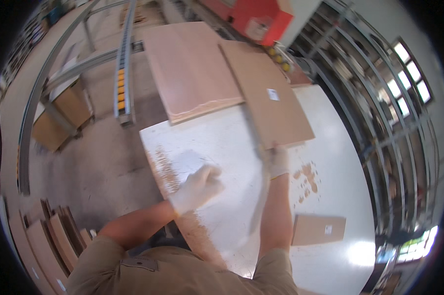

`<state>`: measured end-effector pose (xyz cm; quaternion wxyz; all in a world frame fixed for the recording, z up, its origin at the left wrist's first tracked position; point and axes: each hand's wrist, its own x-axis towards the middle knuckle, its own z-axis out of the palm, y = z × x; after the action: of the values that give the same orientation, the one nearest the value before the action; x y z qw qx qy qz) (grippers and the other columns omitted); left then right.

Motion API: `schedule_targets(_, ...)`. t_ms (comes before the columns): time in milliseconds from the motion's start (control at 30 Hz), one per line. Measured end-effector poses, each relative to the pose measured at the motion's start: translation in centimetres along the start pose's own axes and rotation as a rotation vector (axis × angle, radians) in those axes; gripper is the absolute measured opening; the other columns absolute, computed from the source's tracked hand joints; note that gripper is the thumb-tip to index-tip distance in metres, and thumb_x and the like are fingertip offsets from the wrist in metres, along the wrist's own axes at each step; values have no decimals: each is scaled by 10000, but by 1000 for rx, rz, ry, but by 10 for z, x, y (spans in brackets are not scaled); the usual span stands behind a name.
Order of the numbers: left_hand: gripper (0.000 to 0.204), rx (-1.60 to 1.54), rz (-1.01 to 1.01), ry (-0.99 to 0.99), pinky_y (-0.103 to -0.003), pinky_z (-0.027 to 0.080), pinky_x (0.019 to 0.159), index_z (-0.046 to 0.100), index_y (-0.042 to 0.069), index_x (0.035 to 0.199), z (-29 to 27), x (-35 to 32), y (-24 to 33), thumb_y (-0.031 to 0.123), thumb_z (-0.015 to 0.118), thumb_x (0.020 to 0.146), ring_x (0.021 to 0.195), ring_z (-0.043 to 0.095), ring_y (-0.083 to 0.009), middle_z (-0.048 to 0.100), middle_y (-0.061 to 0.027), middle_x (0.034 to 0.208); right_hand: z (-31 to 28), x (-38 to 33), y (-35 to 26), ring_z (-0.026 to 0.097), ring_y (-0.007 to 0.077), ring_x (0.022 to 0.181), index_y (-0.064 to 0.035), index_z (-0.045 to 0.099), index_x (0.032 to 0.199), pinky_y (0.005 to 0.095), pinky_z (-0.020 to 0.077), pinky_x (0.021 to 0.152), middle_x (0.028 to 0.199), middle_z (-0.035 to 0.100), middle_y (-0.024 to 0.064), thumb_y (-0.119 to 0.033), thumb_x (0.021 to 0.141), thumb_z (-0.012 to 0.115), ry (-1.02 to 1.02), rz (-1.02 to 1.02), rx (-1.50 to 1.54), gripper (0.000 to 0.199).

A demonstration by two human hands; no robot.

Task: The person repeatedly picks up flat cardboard pieces from the floor and places them onto a white work table. The person handles the pieces one at a time, stacking them in a pile on the table surface.

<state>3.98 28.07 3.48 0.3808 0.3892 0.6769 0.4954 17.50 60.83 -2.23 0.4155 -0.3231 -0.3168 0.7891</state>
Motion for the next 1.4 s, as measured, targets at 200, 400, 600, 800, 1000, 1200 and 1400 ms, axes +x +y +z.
schedule_targets(200,529,-928,-167,-148,-357,583,892,608,-38,1382,76,114,-17,294,740,992,1094,723,-244,726,-137,1224,18,-136,22,728,286,1053,18,601,1277,409,644,847,1190,696,139,0,965,584,18,116,-156,313)
schedule_targets(400,388,-1044,-316,-111,-352,594,971,691,-9,1303,54,63,8,184,737,970,1109,725,-235,729,-133,1238,25,-203,-82,723,192,748,65,711,1103,295,592,640,956,746,150,19,858,604,-157,220,-1141,271)
schedule_targets(600,407,-909,-163,-218,-313,539,964,685,-75,1302,-28,-26,8,98,722,935,1076,697,-176,743,-90,1195,-37,-81,-133,694,251,1118,24,530,1446,370,600,902,1317,656,174,-230,1053,558,76,191,-395,469)
schedule_targets(800,384,-681,-215,-137,-327,542,948,716,-72,1246,-115,-137,-10,144,732,929,1053,702,-192,753,-92,1153,-43,-8,5,701,294,1114,32,569,1414,390,614,914,1265,686,178,-266,1035,505,-280,104,-52,486)
schedule_targets(1000,637,-1283,191,695,-450,507,1093,555,-37,1468,-162,-290,-74,481,504,1101,1237,656,-339,676,-190,1359,125,-106,110,694,335,1120,39,596,1367,455,596,959,1277,690,190,-266,930,546,-524,316,132,535)
schedule_targets(1200,596,-1055,321,1421,-419,494,1131,508,-52,1503,-124,-474,-72,407,514,1123,1336,598,-267,603,-174,1473,260,-302,226,619,346,1235,-30,556,1412,512,544,1061,1309,646,159,-22,808,627,-848,464,176,608)
schedule_targets(1400,534,-881,108,1940,-366,547,1046,580,-33,1447,-32,-683,-89,374,580,1102,1234,657,-232,644,-124,1427,284,-513,328,565,278,1303,-53,535,1445,471,487,1134,1316,637,133,35,786,672,-967,872,-98,679)
